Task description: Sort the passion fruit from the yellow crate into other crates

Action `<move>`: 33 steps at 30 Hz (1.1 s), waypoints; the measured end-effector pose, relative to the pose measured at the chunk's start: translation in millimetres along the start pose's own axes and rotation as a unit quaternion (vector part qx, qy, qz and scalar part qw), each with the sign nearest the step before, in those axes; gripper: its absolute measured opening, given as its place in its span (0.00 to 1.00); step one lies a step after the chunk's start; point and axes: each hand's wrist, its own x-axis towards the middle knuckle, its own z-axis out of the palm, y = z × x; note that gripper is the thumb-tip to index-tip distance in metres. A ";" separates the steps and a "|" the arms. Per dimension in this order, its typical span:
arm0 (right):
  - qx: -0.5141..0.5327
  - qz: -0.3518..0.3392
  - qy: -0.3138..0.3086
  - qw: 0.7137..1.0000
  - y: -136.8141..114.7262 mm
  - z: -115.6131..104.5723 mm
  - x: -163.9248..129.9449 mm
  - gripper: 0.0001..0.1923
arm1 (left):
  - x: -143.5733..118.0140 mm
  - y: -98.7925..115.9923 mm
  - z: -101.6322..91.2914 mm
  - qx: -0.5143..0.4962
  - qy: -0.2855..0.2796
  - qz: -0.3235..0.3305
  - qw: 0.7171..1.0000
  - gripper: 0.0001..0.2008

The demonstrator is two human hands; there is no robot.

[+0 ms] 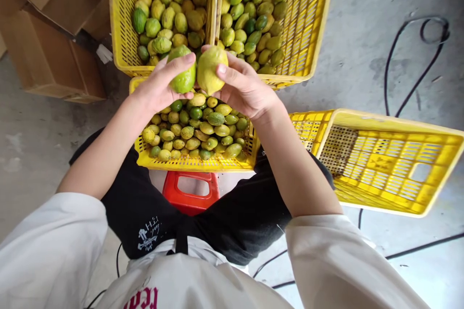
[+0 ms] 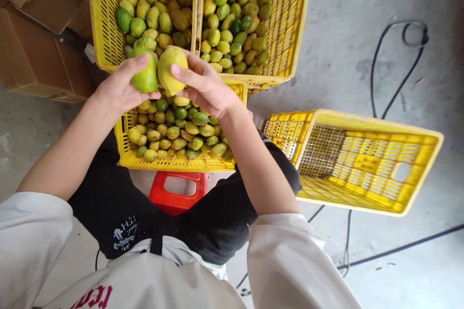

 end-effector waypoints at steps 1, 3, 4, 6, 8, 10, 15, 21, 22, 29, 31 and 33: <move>-0.002 0.001 -0.014 1.000 2.3 0.5 -1.1 0.12 | 0.6 -3.8 1.8 -0.002 -0.001 -0.006 1.000 0.08; -0.007 0.002 -0.026 1.000 6.2 1.2 -2.1 0.12 | 1.5 -9.8 5.5 -0.006 -0.006 -0.009 1.000 0.09; -0.009 0.002 -0.020 1.000 8.0 0.9 -1.8 0.13 | 1.9 -11.3 7.3 -0.008 -0.011 -0.009 1.000 0.10; -0.003 0.008 0.011 1.000 11.6 -1.1 0.9 0.16 | 2.5 -11.4 10.0 -0.017 -0.014 -0.012 1.000 0.13; 0.006 0.015 0.051 0.999 15.2 -4.8 5.4 0.17 | 3.5 -9.6 11.2 -0.027 -0.010 -0.026 0.999 0.17; 0.008 0.019 0.088 0.996 17.7 -8.2 10.0 0.18 | 5.2 -8.9 11.0 -0.032 -0.006 -0.042 0.999 0.19; 0.032 0.029 0.152 0.987 5.9 -7.3 12.0 0.08 | 11.4 -10.7 7.3 -0.018 0.016 -0.018 1.000 0.08; 0.043 0.042 0.084 0.995 -11.4 -3.2 7.3 0.09 | 13.5 -3.2 6.8 -0.060 0.046 0.014 0.997 0.02; 0.018 0.035 0.086 0.996 -8.8 -3.5 7.7 0.06 | 13.0 -4.5 6.2 -0.069 0.044 0.001 0.997 0.02; -0.076 -0.008 0.034 0.996 25.2 -19.9 15.4 0.22 | 10.5 -37.4 0.8 0.007 -0.036 -0.120 0.992 0.10; -0.093 -0.005 0.021 0.995 28.7 -24.7 15.0 0.23 | 10.6 -39.5 2.9 0.013 -0.036 -0.145 0.989 0.09; -0.108 -0.019 0.025 0.994 28.5 -27.2 13.2 0.23 | 10.7 -35.1 5.3 0.002 -0.031 -0.153 0.988 0.11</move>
